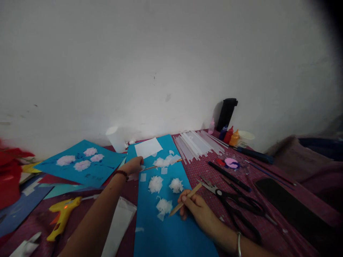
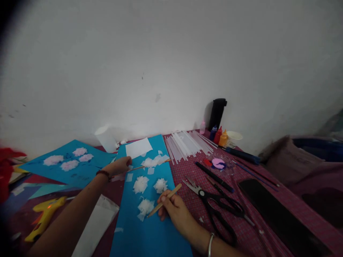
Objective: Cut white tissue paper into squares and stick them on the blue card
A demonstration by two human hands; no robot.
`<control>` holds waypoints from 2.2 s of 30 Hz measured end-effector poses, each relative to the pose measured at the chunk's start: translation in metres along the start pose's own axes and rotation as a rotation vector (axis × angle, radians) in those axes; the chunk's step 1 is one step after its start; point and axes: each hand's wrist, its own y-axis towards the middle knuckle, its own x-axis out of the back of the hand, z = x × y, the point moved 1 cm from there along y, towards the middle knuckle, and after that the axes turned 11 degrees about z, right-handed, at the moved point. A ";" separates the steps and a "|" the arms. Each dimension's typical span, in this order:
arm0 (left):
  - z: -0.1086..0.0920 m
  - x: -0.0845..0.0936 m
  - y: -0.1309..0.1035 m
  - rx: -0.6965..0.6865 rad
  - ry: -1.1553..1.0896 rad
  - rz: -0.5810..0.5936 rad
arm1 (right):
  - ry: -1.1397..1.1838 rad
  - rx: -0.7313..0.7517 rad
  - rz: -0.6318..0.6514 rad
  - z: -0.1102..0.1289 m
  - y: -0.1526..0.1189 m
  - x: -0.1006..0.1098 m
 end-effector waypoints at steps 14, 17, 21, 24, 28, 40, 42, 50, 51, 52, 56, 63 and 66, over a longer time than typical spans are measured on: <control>0.006 -0.047 -0.094 -0.188 -0.665 -0.270 | -0.119 0.035 0.077 0.012 -0.011 -0.005; -0.003 -0.081 -0.102 -0.194 -0.783 -0.240 | -0.265 0.070 0.121 0.013 -0.019 -0.009; -0.008 -0.105 -0.097 -0.186 -0.784 -0.221 | -0.555 0.176 0.181 0.013 -0.026 -0.012; -0.008 -0.106 -0.097 -0.203 -0.802 -0.212 | -0.735 0.251 0.238 0.014 -0.029 -0.014; -0.008 -0.104 -0.104 -0.266 -0.843 -0.156 | -0.813 0.256 0.256 0.015 -0.030 -0.013; -0.003 -0.105 -0.102 -0.315 -0.847 -0.121 | -0.585 0.089 0.028 0.003 -0.015 -0.003; -0.003 -0.106 -0.101 -0.310 -0.824 -0.122 | -0.543 0.072 0.018 0.003 -0.012 -0.003; -0.005 -0.097 -0.116 -0.276 -0.978 0.011 | -0.363 0.033 0.001 -0.006 -0.008 0.000; -0.008 -0.096 -0.121 -0.282 -1.019 0.098 | -0.352 0.027 -0.004 -0.007 -0.008 0.000; -0.011 -0.096 -0.125 -0.294 -1.045 0.202 | -0.345 0.023 -0.007 -0.006 -0.007 0.000; -0.029 -0.105 -0.132 -0.321 -0.867 0.439 | -0.343 0.034 0.001 -0.001 -0.007 -0.003; -0.040 -0.114 -0.118 -0.469 -0.614 0.154 | -0.345 0.042 0.017 0.005 -0.007 -0.004; -0.036 -0.116 -0.114 -0.490 -0.599 0.134 | -0.351 0.056 0.018 0.003 -0.008 -0.003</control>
